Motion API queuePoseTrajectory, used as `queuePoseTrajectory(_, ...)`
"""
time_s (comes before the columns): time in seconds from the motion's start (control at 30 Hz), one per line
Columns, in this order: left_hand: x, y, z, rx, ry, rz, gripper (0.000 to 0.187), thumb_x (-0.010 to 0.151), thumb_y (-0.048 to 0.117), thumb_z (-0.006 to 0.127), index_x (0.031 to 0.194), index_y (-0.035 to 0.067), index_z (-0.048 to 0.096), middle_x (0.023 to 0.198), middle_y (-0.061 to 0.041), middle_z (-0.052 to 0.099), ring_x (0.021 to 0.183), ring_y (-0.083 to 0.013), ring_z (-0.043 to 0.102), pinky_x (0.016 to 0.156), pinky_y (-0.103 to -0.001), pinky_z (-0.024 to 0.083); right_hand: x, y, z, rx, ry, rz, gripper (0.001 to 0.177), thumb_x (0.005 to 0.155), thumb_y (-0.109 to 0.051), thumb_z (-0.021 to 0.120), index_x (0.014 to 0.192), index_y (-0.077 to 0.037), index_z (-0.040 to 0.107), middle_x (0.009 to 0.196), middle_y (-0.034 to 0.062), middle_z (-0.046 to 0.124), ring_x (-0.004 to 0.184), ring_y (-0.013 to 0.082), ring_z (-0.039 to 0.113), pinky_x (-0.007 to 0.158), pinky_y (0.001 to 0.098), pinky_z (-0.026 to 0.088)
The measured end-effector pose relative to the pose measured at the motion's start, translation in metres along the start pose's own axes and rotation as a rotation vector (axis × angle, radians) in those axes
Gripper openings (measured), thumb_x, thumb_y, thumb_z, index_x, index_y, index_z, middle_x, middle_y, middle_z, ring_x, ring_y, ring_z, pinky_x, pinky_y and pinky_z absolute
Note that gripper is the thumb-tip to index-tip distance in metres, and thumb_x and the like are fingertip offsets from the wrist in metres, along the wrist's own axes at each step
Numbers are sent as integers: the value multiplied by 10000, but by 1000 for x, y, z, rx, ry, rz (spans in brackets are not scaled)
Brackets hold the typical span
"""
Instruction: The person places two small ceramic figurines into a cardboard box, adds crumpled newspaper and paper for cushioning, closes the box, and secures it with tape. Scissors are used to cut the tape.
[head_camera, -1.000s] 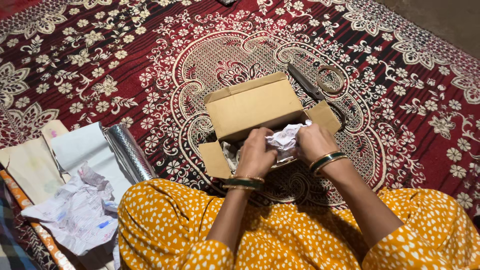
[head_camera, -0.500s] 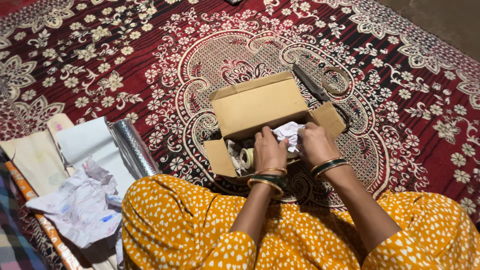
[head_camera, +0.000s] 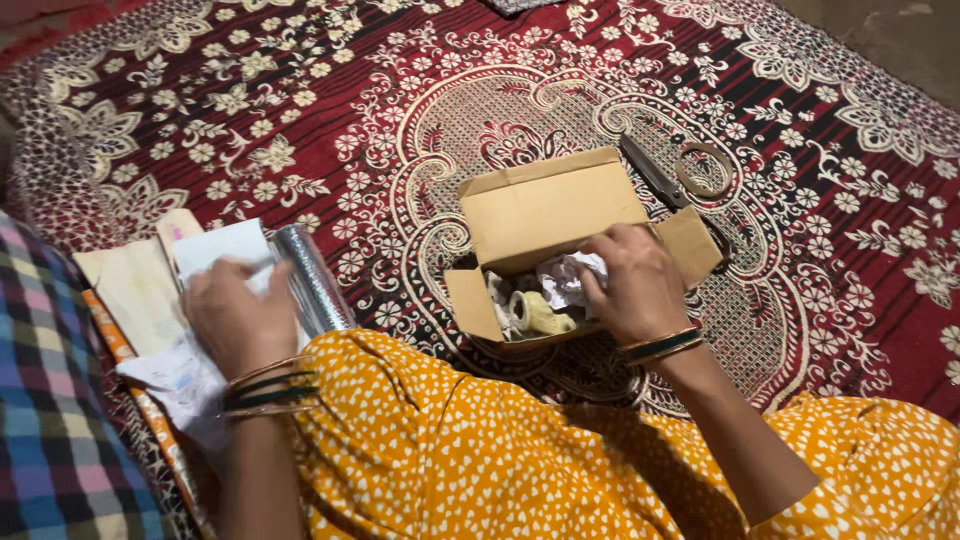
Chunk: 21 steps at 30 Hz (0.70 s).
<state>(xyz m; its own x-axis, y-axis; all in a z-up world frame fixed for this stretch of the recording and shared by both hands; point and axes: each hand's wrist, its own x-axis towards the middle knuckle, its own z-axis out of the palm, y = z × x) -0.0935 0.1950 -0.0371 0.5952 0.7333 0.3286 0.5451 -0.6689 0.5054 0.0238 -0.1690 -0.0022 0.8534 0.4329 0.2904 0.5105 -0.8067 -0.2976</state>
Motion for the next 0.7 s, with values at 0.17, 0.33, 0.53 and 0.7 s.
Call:
queuePoseTrajectory(0.17, -24, -80, -39, 198, -39, -306, 463, 802, 339, 862, 1080, 9, 694, 1297, -295, 511, 1221, -506, 449, 953, -617, 404, 4, -69, 10, 418, -23, -86, 120, 867, -138, 725, 954, -64, 759, 907, 105, 700, 835, 260, 690, 746, 385, 548)
queuePoseTrajectory(0.33, -57, -110, -45, 241, -52, -472, 520, 822, 361, 856, 1149, 14, 650, 1278, -269, 550, 1209, -482, 508, 1017, -568, 420, 6, -149, 30, 689, -73, -218, 96, 891, -120, 717, 943, -46, 750, 894, 97, 714, 770, 215, 716, 674, 332, 558)
queuePoseTrajectory(0.53, -69, -118, -48, 127, -69, -563, 587, 822, 343, 872, 1224, 19, 593, 1132, -287, 663, 1070, -468, 629, 940, -511, 478, 0, -227, 66, 906, -278, -202, 154, 870, -143, 731, 991, -50, 750, 953, 99, 757, 798, 198, 767, 710, 296, 613)
queuePoseTrajectory(0.7, -68, -115, -47, -17, -79, -605, 550, 769, 236, 869, 1207, 47, 596, 950, -176, 760, 1015, -389, 695, 933, -474, 507, -12, -263, 103, 917, -431, -252, 252, 857, -147, 742, 1083, -36, 730, 969, 139, 754, 818, 216, 775, 751, 332, 614)
